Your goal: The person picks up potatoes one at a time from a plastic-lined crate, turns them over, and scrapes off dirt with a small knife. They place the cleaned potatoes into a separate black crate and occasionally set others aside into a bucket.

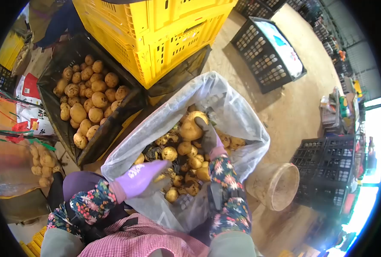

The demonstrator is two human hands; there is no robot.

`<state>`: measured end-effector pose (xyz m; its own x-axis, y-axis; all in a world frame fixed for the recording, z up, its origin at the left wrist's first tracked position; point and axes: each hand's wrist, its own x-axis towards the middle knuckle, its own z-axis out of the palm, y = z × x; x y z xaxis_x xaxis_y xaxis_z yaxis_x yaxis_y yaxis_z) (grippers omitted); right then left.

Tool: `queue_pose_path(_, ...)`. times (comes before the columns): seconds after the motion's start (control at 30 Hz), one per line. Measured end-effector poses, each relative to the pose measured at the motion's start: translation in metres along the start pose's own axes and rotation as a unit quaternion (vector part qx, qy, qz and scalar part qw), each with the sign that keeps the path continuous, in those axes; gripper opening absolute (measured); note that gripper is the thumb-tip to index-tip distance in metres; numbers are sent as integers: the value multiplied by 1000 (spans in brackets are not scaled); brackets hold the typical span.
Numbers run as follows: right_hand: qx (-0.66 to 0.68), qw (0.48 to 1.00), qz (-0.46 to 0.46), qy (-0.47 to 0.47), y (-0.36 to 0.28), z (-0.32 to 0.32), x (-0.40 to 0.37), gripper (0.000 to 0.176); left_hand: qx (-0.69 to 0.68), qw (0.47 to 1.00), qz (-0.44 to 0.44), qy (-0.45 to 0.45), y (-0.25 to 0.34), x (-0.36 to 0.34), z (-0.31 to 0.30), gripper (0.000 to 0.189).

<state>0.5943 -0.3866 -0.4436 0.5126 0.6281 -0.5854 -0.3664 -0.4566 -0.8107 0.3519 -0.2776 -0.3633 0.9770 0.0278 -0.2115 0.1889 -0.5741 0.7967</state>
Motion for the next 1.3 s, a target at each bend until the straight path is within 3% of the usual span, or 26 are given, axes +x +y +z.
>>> queue_pose_path(0.07,262,961,37,-82,1,0,-45,61,-92,993,-27,64,-2,2,7,52)
queue_pose_path(0.1,268,960,33,-77,-2,4,-66,61,-130,986,-87,65,6,4,4,69)
queue_pose_path(0.17,315,943,13,-107,-14,21,-111,62,-331,935,-119,34,24,5,-5,84)
queue_pose_path(0.3,315,941,-20,-127,-7,43,-170,57,-343,935,-38,86,32,-6,33,103)
queue_pose_path(0.33,292,950,-48,-102,-3,52,-180,51,-254,951,-7,174,26,-8,58,108)
queue_pose_path(0.37,157,968,-174,-87,16,51,-174,47,-160,952,24,260,32,-10,66,114)
queue_pose_path(0.4,-63,942,-331,17,33,48,-171,47,-158,949,-32,273,38,-13,70,120)
queue_pose_path(0.43,-275,836,-458,123,32,52,-174,47,-148,950,-34,273,37,-17,69,120)
queue_pose_path(0.47,-268,836,-464,122,28,55,-176,47,-99,952,-66,281,35,-18,67,119)
queue_pose_path(0.5,-23,946,-317,57,22,58,-179,46,-50,951,-99,289,31,-18,66,119)
queue_pose_path(0.53,223,965,-137,-16,14,61,-181,44,-417,857,9,302,-30,-3,102,117)
queue_pose_path(0.63,149,966,-208,-40,11,61,-173,47,-294,913,-2,282,-27,-14,84,117)
queue_pose_path(0.67,0,962,-272,3,-2,71,-180,50,-296,917,-5,267,-17,-16,75,115)
queue_pose_path(0.7,-23,968,-249,5,-17,75,-197,44,-290,922,-6,258,-4,-16,67,115)
queue_pose_path(0.77,45,971,-236,16,0,71,-177,38,2,968,-48,246,20,-15,56,113)
queue_pose_path(0.83,-32,946,-313,72,31,50,-147,31,60,971,-18,230,21,-14,66,117)
queue_pose_path(0.87,-111,884,-412,189,38,56,-138,32,94,964,4,250,23,-13,71,114)
queue_pose_path(0.9,-109,885,-408,195,46,54,-138,32,126,953,25,275,25,-12,75,112)
queue_pose_path(0.93,-14,957,-254,142,39,53,-146,31,86,942,29,322,25,-8,78,108)
queue_pose_path(0.97,80,989,-90,82,30,52,-154,30,85,942,29,322,35,-4,70,108)
queue_pose_path(1.0,30,996,-28,82,19,49,-159,31,-129,955,5,269,47,-2,57,105)
queue_pose_path(1.07,74,994,-45,64,6,50,-170,29,-493,858,-22,141,29,-4,46,86)
queue_pose_path(1.1,120,989,-66,52,2,49,-170,28,-659,750,-51,29,10,-7,44,75)
queue_pose_path(1.17,122,960,-222,120,8,50,-158,27,-810,586,-26,-26,16,-15,40,73)
queue_pose_path(1.27,158,951,-240,112,3,50,-157,32,-820,566,-71,-48,19,-20,38,76)
queue_pose_path(1.3,96,954,-276,62,-1,56,-160,36,-820,565,-70,-49,15,-19,43,76)
